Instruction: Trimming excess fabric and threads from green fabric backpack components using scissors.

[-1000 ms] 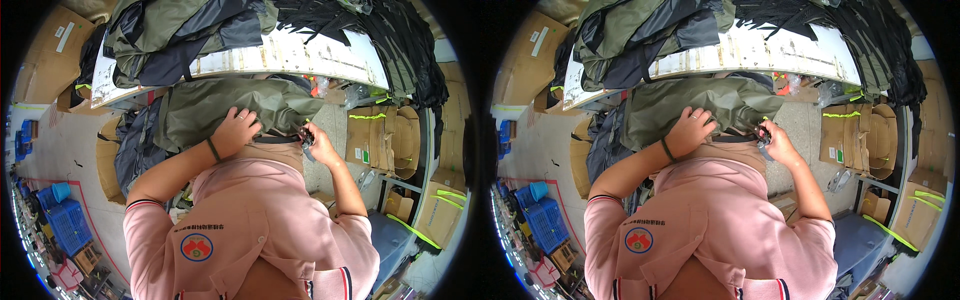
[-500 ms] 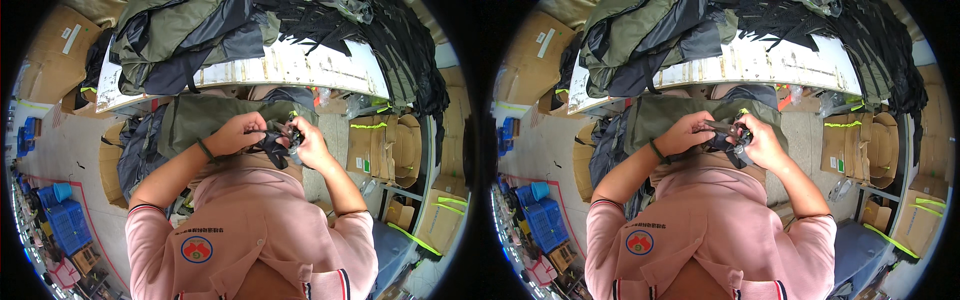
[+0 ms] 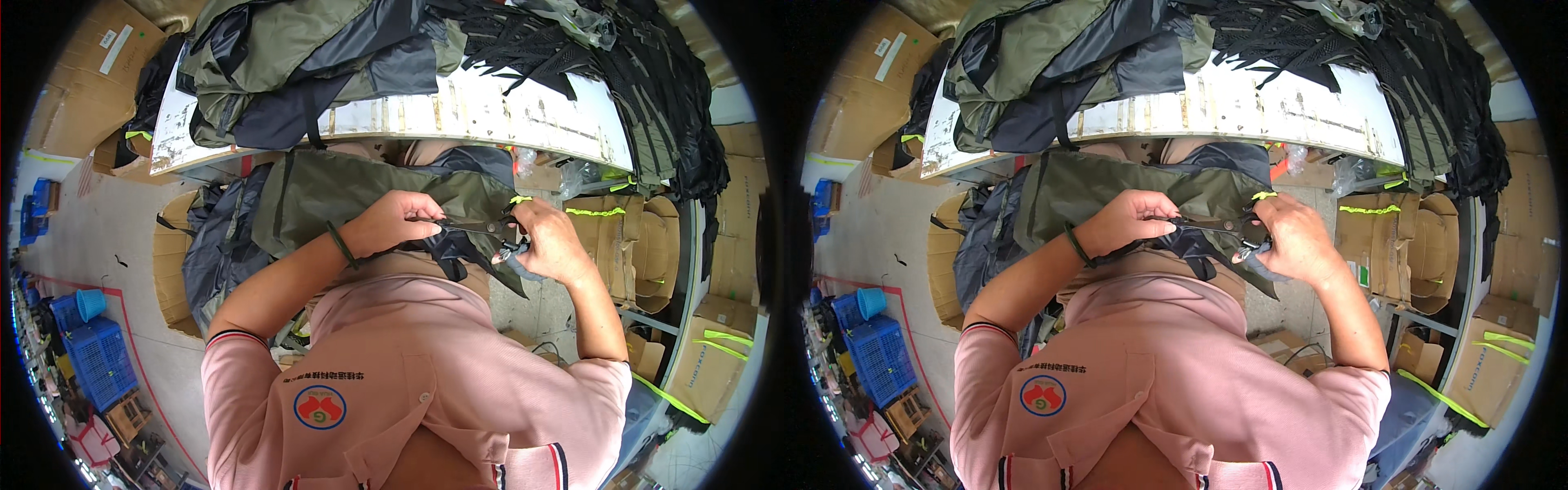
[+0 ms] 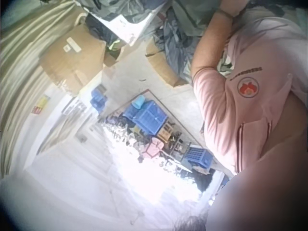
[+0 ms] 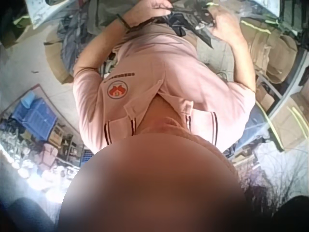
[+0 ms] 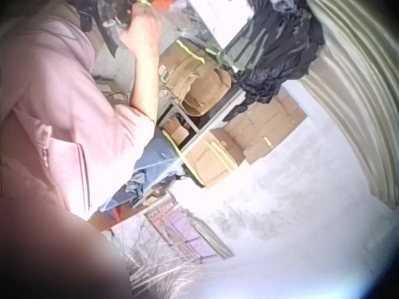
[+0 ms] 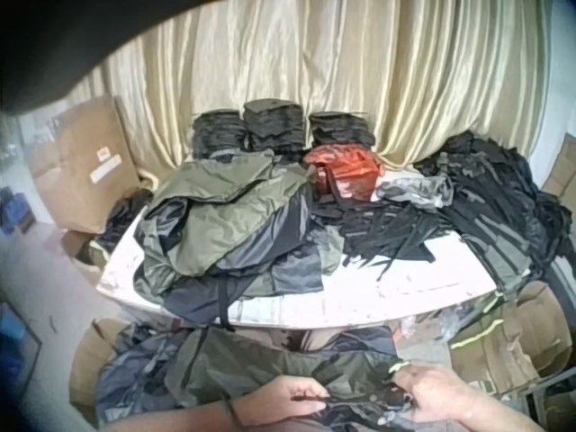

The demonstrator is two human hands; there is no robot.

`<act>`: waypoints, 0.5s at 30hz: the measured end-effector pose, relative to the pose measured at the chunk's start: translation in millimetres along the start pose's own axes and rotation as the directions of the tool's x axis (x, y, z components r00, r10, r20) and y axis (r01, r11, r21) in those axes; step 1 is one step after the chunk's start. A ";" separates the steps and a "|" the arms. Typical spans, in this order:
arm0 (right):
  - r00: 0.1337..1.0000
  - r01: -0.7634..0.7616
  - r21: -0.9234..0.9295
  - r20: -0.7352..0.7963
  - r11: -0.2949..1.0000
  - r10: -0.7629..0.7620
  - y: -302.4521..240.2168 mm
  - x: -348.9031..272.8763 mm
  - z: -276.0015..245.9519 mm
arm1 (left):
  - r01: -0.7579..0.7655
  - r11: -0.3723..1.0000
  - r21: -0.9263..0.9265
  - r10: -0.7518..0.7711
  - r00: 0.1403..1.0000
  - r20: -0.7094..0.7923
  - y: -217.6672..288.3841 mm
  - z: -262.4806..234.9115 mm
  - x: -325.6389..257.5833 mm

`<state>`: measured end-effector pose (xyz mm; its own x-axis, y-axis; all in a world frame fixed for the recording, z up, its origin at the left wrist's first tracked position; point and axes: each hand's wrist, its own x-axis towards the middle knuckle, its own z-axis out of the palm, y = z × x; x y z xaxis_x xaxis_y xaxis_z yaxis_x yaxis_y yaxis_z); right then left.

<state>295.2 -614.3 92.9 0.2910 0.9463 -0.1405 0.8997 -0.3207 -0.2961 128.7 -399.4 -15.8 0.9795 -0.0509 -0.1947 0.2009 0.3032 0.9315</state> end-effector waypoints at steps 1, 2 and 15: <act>1.000 0.000 -0.008 0.006 1.000 0.000 -0.7 0.0 1.0 | 0.002 1.000 -0.001 -0.002 1.000 0.008 -0.8 0.1 0.7; 1.000 0.000 -0.015 0.013 1.000 0.000 -0.9 -0.2 2.2 | 0.003 1.000 -0.002 -0.003 1.000 0.010 -1.0 0.2 1.1; 1.000 -0.028 -0.071 0.008 0.997 0.029 3.2 -7.5 12.9 | -0.014 1.000 0.016 0.014 1.000 0.012 4.3 2.8 -1.3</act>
<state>291.7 -622.9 80.8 0.3139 0.9364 -0.1567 0.9121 -0.3433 -0.2241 128.3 -400.7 -10.7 0.9823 -0.0577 -0.1784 0.1875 0.2883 0.9390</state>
